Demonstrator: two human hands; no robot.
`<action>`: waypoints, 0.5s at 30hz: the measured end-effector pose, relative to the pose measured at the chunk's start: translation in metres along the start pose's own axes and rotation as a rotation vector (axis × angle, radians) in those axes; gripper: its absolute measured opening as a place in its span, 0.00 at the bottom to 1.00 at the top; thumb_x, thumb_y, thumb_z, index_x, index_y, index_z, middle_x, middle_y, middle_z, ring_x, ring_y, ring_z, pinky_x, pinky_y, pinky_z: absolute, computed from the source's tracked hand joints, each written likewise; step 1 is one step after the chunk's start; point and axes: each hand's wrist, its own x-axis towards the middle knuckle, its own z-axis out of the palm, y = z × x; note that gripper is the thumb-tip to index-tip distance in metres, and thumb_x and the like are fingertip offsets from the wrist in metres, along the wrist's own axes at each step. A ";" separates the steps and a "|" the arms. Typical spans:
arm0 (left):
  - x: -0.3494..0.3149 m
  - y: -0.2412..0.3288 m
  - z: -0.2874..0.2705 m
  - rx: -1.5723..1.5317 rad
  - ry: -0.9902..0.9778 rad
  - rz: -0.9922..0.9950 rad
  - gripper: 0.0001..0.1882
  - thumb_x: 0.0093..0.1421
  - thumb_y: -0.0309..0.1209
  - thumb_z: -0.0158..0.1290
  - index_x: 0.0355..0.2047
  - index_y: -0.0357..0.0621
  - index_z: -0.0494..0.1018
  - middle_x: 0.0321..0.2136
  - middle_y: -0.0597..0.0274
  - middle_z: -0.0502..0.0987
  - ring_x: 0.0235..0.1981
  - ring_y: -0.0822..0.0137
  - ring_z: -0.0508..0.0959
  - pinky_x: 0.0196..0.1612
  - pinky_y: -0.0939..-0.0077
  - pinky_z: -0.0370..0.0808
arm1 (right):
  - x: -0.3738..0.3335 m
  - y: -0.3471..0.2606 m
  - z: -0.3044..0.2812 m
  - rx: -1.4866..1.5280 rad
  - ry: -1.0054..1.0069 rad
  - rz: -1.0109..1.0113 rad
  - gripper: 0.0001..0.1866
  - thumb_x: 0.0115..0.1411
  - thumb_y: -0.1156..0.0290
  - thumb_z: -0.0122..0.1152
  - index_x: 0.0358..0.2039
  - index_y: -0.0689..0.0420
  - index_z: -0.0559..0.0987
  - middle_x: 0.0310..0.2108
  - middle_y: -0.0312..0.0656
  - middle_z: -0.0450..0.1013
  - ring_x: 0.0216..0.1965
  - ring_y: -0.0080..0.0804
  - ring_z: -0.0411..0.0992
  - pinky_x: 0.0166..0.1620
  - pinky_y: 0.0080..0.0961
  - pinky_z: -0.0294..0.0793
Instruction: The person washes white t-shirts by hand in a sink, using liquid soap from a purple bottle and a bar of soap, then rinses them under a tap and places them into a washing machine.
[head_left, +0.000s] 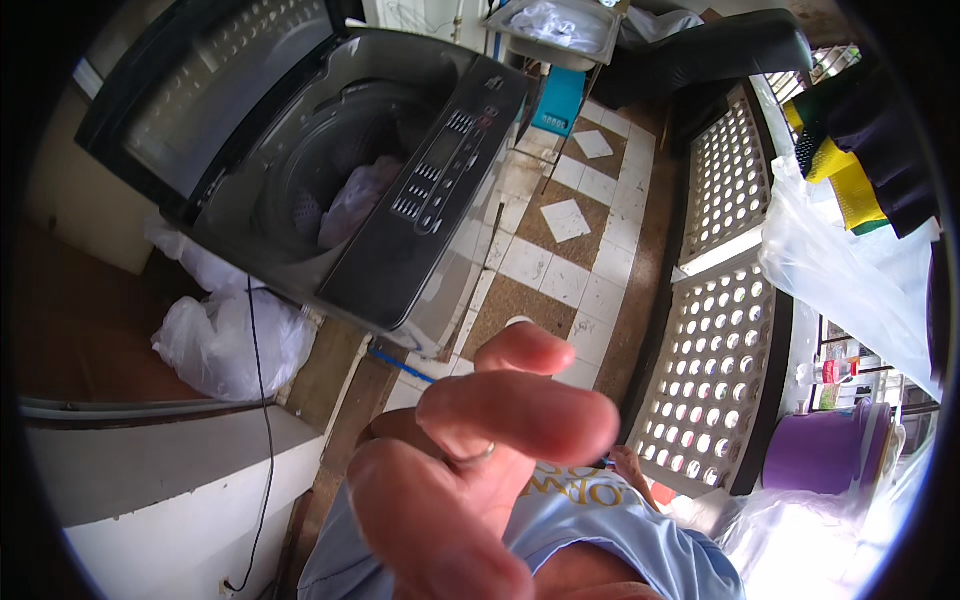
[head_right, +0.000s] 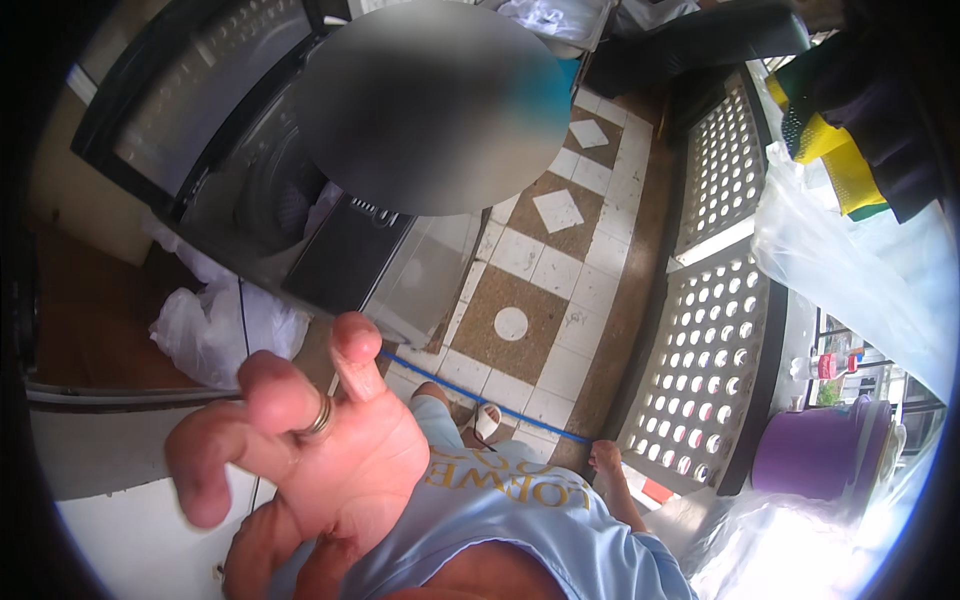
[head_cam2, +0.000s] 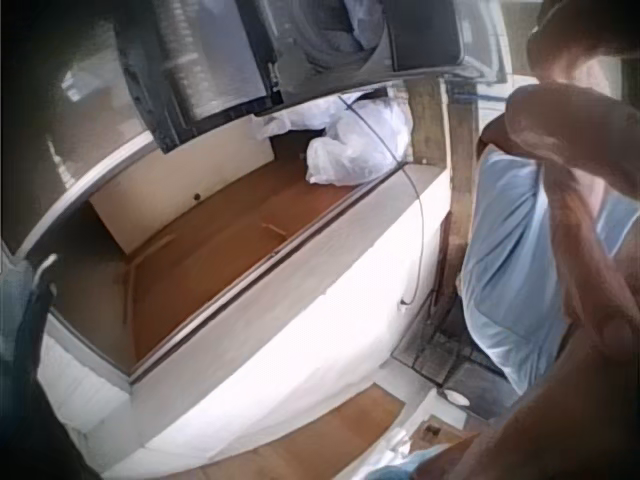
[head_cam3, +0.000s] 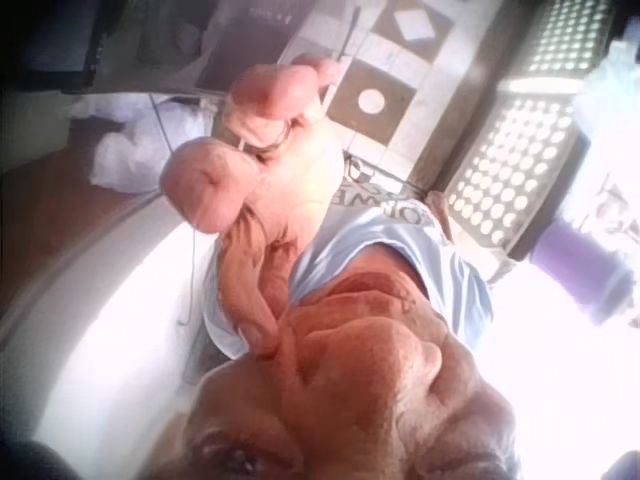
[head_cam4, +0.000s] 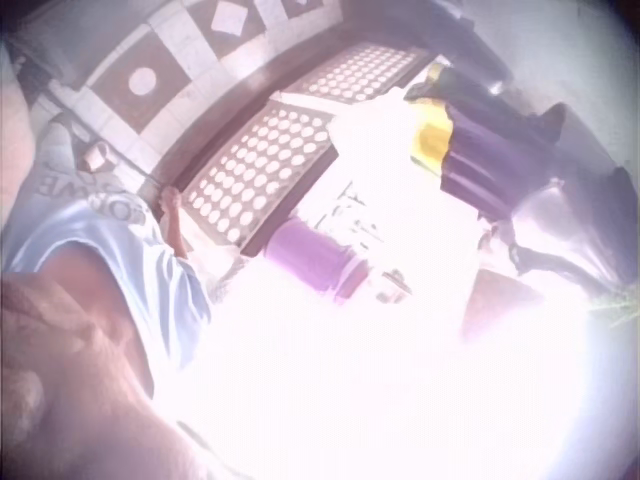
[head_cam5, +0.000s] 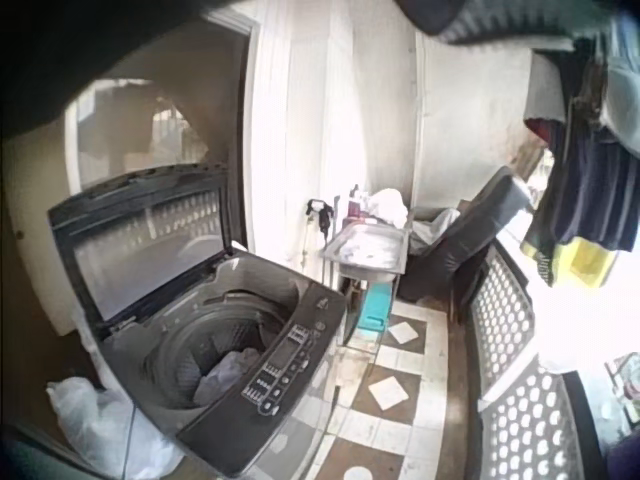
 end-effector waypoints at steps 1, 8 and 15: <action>-0.002 -0.010 0.005 0.046 -0.030 0.021 0.29 0.55 0.58 0.54 0.57 0.74 0.64 0.63 0.71 0.53 0.63 0.36 0.53 0.61 0.40 0.51 | 0.003 -0.014 0.004 -0.079 0.029 0.002 0.12 0.53 0.75 0.53 0.40 0.56 0.76 0.24 0.37 0.71 0.18 0.25 0.70 0.18 0.21 0.69; -0.060 -0.053 -0.010 0.497 0.182 -0.529 0.34 0.53 0.60 0.51 0.44 0.41 0.72 0.54 0.39 0.59 0.51 0.42 0.68 0.52 0.50 0.66 | 0.030 -0.150 0.019 -0.120 -0.174 -0.116 0.13 0.56 0.70 0.57 0.42 0.57 0.77 0.28 0.36 0.74 0.24 0.24 0.72 0.24 0.18 0.70; -0.179 -0.135 -0.070 0.629 0.236 -1.163 0.19 0.56 0.37 0.55 0.45 0.41 0.72 0.48 0.53 0.69 0.45 0.63 0.72 0.47 0.69 0.68 | 0.101 -0.268 -0.038 -0.153 -0.179 -0.177 0.15 0.56 0.70 0.58 0.44 0.59 0.76 0.30 0.37 0.75 0.26 0.23 0.73 0.25 0.19 0.69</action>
